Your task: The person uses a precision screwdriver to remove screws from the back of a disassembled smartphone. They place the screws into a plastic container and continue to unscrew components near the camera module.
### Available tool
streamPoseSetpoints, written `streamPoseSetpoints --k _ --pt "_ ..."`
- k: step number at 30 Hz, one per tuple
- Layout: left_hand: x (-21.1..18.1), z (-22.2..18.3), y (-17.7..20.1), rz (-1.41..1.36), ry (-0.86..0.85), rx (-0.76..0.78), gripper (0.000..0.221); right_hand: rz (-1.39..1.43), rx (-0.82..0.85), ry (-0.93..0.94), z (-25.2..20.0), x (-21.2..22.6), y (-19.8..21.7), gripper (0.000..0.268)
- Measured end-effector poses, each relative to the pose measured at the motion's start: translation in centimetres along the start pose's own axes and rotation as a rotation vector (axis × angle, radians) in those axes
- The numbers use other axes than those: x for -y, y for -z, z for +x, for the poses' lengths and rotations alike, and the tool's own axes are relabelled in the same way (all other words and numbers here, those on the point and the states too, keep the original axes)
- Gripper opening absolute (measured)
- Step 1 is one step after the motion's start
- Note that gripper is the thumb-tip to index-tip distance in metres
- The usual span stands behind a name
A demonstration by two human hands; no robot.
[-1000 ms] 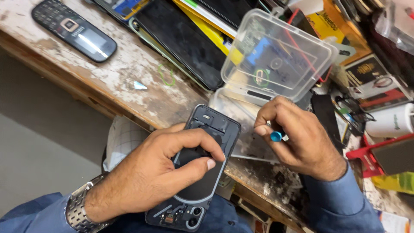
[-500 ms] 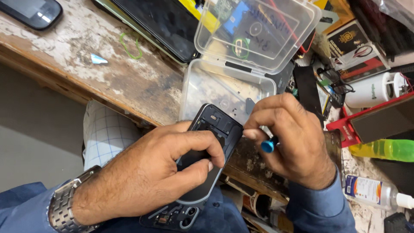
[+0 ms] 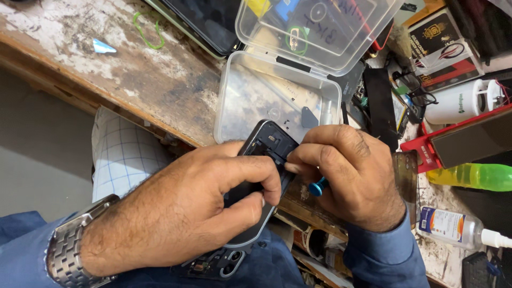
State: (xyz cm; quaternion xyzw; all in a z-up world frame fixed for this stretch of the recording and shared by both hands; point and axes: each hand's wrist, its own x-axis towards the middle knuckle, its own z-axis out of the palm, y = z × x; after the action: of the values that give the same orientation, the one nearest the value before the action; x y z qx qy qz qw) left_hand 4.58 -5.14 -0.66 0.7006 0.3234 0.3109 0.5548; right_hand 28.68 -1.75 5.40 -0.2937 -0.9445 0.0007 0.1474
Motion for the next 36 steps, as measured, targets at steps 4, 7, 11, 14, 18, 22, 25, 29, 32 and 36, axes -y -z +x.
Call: streamPoseSetpoints --k 4,7,11,14,18,22,25,29,32,36 --pt "-0.1 0.1 0.0 0.008 0.004 0.011 0.012 -0.021 0.006 0.008 0.2 0.1 0.1 0.031" --pt "-0.2 0.2 -0.1 -0.012 0.056 0.046 0.012 -0.033 0.031 -0.009 0.4 0.4 0.3 0.030" --pt "-0.3 0.2 -0.1 -0.009 0.000 0.016 0.011 -0.051 0.076 -0.013 0.9 0.8 0.9 0.031" --pt "-0.4 0.2 -0.2 -0.008 -0.029 -0.003 0.011 -0.006 0.118 -0.033 1.3 0.7 1.3 0.034" --pt "-0.4 0.3 -0.1 -0.028 0.022 0.039 0.010 0.180 0.131 -0.065 1.5 -0.2 1.4 0.032" --pt "-0.3 0.4 -0.2 -0.014 -0.045 0.002 0.010 0.305 0.071 -0.050 1.0 -1.3 0.4 0.026" --pt "-0.3 0.5 -0.2 -0.023 0.039 0.046 0.010 0.381 0.080 -0.080 0.8 -1.8 0.2 0.026" --pt "-0.3 0.5 -0.2 -0.048 0.008 0.031 0.010 0.445 0.081 -0.097 0.7 -1.9 0.2 0.023" --pt "-0.1 0.3 -0.4 -0.042 -0.032 -0.002 0.010 0.520 0.122 -0.329 0.8 -1.6 0.1 0.021" --pt "0.3 0.4 -0.5 -0.031 0.017 0.017 0.010 0.560 0.136 -0.392 0.8 -1.3 0.1 0.025"
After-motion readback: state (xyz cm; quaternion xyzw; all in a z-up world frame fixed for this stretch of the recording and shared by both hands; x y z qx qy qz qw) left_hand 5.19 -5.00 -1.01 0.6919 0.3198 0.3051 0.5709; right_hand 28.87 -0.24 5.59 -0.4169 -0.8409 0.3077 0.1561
